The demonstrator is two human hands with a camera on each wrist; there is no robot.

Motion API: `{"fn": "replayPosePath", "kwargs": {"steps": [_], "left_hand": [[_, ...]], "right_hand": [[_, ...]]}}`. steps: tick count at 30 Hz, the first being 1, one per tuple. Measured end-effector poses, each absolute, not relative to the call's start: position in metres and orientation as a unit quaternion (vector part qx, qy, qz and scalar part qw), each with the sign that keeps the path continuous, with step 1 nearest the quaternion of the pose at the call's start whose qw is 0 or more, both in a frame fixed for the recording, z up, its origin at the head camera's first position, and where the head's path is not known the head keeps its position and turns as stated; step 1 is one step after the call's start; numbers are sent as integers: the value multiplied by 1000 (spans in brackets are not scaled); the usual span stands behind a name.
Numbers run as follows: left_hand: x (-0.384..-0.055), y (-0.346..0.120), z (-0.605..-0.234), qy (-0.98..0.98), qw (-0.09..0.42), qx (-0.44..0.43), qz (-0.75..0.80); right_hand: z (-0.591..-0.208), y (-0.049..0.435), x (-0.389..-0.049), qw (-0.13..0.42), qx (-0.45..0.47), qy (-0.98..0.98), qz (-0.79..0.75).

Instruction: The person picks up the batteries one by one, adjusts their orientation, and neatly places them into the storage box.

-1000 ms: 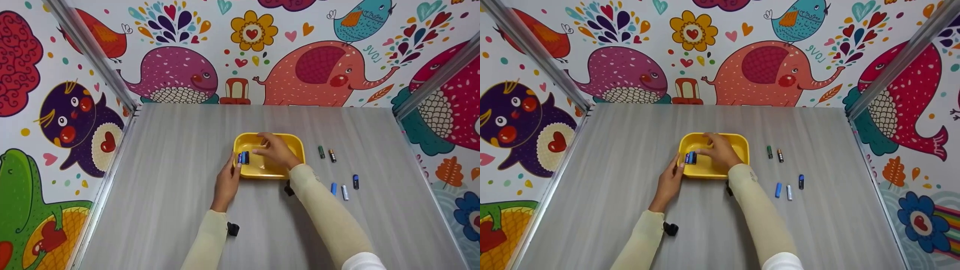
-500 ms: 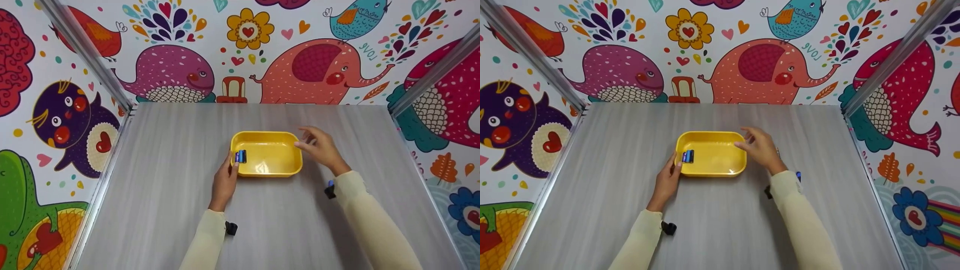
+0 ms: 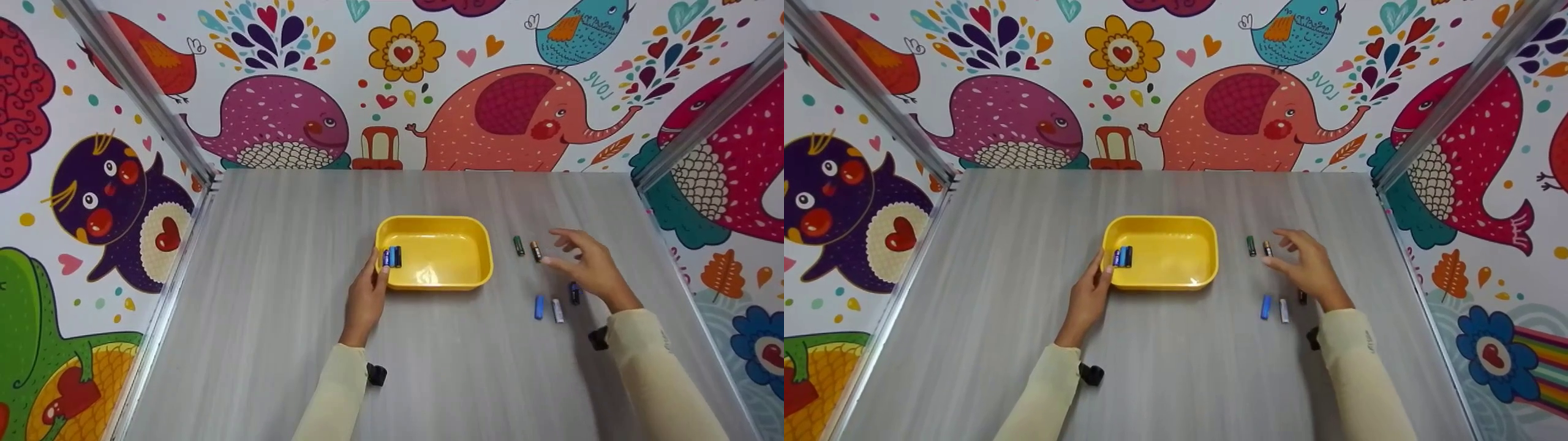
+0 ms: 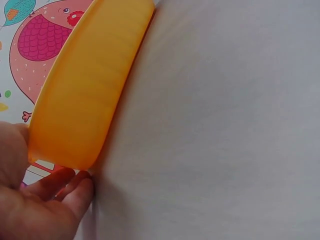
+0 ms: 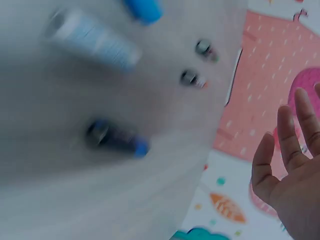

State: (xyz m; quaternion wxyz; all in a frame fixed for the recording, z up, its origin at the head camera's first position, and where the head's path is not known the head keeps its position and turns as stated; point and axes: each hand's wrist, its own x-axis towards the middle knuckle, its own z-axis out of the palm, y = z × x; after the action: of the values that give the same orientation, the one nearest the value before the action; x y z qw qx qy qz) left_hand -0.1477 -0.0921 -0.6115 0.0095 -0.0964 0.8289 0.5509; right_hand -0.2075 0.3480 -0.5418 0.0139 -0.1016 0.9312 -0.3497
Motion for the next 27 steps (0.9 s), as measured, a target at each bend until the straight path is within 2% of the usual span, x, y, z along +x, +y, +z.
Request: {"fn": "replayPosePath", "kwargs": {"steps": [12, 27], "left_hand": [[-148, -92, -613, 831, 13, -101, 547], [-148, -92, -612, 825, 10, -92, 557]], "right_hand": [[-578, 404, -179, 84, -56, 935, -341], [-604, 416, -169, 138, -9, 931, -337]]}}
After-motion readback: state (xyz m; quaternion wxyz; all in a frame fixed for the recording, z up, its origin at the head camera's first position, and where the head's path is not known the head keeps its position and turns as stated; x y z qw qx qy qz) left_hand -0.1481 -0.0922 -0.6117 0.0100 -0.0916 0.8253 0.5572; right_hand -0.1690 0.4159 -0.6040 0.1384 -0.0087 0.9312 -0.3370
